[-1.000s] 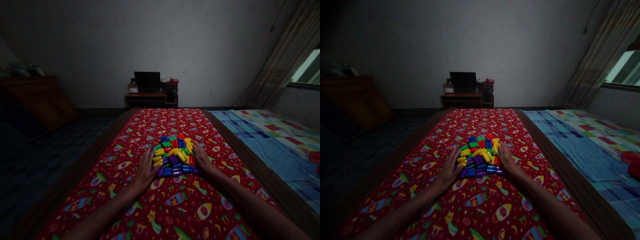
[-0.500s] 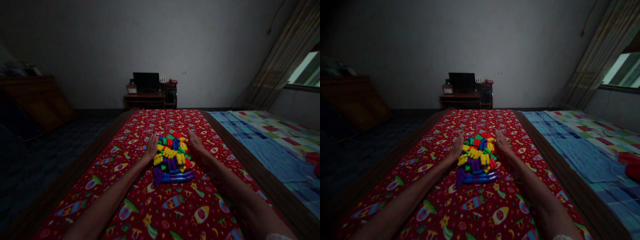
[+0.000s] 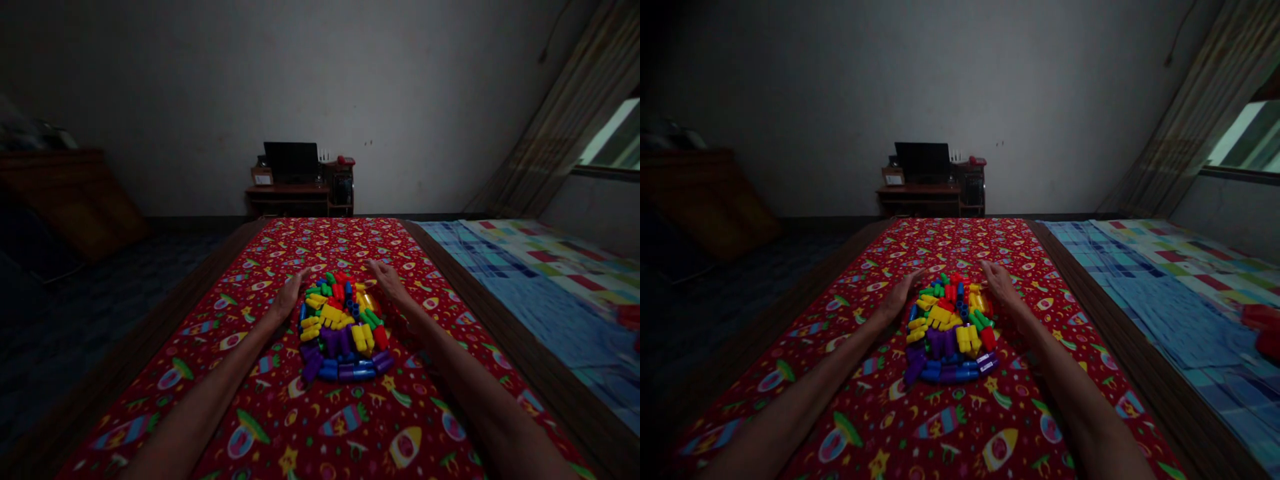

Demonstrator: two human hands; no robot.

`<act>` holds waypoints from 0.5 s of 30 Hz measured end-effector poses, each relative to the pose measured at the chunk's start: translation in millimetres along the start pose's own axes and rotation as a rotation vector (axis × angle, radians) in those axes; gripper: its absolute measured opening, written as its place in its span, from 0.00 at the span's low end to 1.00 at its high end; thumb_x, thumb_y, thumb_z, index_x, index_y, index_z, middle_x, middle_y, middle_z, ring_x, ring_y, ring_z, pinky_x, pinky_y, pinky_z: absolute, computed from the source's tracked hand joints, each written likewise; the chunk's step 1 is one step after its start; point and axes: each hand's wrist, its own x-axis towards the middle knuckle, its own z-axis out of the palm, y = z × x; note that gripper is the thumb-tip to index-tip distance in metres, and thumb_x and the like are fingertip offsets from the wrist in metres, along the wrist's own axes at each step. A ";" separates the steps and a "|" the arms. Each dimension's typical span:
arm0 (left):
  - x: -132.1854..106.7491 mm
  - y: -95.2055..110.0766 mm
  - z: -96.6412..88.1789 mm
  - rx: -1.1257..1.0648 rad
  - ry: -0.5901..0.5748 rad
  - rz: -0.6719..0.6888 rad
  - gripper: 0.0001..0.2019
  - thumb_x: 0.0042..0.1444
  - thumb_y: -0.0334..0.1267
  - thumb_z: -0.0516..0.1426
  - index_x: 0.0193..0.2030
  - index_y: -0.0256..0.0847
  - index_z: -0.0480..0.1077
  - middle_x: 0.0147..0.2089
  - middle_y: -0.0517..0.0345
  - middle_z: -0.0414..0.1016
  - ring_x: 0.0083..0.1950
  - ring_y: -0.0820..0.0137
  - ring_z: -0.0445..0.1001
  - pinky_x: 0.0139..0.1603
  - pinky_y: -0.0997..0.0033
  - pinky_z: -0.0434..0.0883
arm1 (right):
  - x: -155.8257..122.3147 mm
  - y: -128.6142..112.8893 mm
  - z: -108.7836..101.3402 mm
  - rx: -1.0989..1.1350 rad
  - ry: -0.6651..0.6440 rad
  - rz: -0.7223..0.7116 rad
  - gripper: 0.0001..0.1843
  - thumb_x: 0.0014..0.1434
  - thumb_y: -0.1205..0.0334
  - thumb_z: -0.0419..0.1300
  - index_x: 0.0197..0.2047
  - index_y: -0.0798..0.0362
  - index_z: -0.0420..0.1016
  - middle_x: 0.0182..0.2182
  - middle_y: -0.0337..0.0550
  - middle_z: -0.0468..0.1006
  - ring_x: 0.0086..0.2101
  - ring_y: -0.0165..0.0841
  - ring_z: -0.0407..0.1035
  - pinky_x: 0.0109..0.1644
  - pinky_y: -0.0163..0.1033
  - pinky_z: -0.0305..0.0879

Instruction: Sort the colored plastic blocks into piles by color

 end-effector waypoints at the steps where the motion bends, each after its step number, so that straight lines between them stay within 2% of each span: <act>1: -2.1 -3.6 -6.5 0.025 0.052 -0.020 0.28 0.62 0.53 0.41 0.57 0.39 0.69 0.60 0.49 0.72 0.63 0.61 0.67 0.65 0.54 0.63 | 2.5 4.5 -5.4 -0.031 0.035 0.026 0.31 0.59 0.38 0.48 0.46 0.55 0.78 0.42 0.49 0.80 0.44 0.44 0.73 0.50 0.48 0.67; 3: -5.1 -12.7 -17.8 0.066 0.169 -0.086 0.24 0.60 0.50 0.46 0.54 0.39 0.70 0.58 0.48 0.73 0.61 0.60 0.69 0.63 0.54 0.64 | 5.7 13.3 -11.3 -0.075 -0.006 0.067 0.28 0.57 0.41 0.51 0.40 0.57 0.79 0.33 0.47 0.80 0.36 0.41 0.74 0.42 0.43 0.69; 5: -6.4 -22.2 -25.2 0.035 0.259 -0.154 0.22 0.57 0.46 0.48 0.52 0.38 0.70 0.55 0.47 0.75 0.56 0.60 0.73 0.60 0.55 0.68 | 5.6 18.7 -10.5 -0.113 -0.142 0.067 0.24 0.55 0.45 0.54 0.37 0.57 0.80 0.28 0.45 0.79 0.30 0.37 0.73 0.34 0.38 0.67; 8: -6.3 -30.5 -28.4 -0.010 0.274 -0.191 0.20 0.54 0.43 0.50 0.50 0.37 0.71 0.50 0.47 0.78 0.50 0.61 0.77 0.56 0.56 0.71 | 1.5 18.5 -1.9 -0.243 -0.285 0.000 0.21 0.52 0.50 0.60 0.40 0.56 0.81 0.27 0.41 0.78 0.27 0.32 0.69 0.29 0.34 0.61; 11: -6.4 -29.6 -27.7 0.053 0.207 -0.164 0.19 0.52 0.44 0.51 0.46 0.38 0.73 0.48 0.49 0.79 0.50 0.60 0.77 0.56 0.55 0.71 | -2.3 14.4 3.5 -0.322 -0.280 -0.053 0.19 0.53 0.51 0.60 0.40 0.56 0.81 0.27 0.40 0.77 0.25 0.30 0.67 0.27 0.33 0.57; 15: -7.5 -24.7 -27.9 0.088 0.180 -0.136 0.19 0.52 0.44 0.50 0.44 0.39 0.74 0.49 0.49 0.78 0.49 0.60 0.77 0.55 0.55 0.72 | -0.6 18.6 -9.9 -0.323 -0.173 -0.030 0.22 0.59 0.49 0.52 0.31 0.57 0.80 0.22 0.41 0.75 0.22 0.29 0.65 0.25 0.33 0.54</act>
